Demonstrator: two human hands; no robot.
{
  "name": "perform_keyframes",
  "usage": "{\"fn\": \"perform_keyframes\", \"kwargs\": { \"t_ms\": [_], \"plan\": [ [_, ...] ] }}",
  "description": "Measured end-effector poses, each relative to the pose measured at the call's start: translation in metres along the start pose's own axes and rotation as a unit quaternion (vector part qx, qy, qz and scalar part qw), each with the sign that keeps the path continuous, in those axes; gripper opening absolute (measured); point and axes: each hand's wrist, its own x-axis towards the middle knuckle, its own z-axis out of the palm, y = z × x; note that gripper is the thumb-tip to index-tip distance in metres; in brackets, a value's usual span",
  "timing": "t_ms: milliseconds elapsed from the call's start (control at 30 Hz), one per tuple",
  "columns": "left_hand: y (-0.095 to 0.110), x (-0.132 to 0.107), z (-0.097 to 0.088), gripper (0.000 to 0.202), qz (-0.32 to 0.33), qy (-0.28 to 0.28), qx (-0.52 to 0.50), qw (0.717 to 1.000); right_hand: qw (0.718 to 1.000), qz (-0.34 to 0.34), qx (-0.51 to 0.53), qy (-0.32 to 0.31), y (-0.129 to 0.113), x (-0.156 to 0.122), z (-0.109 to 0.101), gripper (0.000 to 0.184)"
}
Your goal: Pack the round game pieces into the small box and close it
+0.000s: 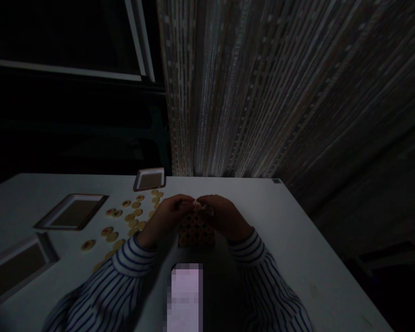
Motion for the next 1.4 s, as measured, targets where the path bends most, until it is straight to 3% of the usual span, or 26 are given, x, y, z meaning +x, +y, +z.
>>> {"fn": "perform_keyframes", "kwargs": {
  "t_ms": [500,733,933,1133,1400],
  "plan": [
    [-0.009,0.004,-0.001,0.023,0.026,0.01,0.072,0.997,0.999,-0.022,-0.025,-0.019,0.007,0.0,0.002,0.024],
    [-0.015,0.005,-0.015,0.024,0.056,0.041,0.257,0.964,0.994,0.037,-0.07,-0.071,0.027,-0.002,0.001,0.026],
    [-0.013,0.002,-0.021,0.029,0.035,0.011,0.372,0.928,0.985,0.069,-0.083,-0.132,0.036,-0.002,0.005,0.022],
    [-0.022,0.002,-0.019,0.031,0.026,-0.012,0.399,0.917,0.977,0.102,-0.092,-0.164,0.046,-0.003,0.012,0.023],
    [-0.036,0.007,-0.016,0.032,0.014,-0.069,0.406,0.911,0.971,0.097,-0.12,-0.18,0.05,-0.006,0.016,0.022]
  ]
}}
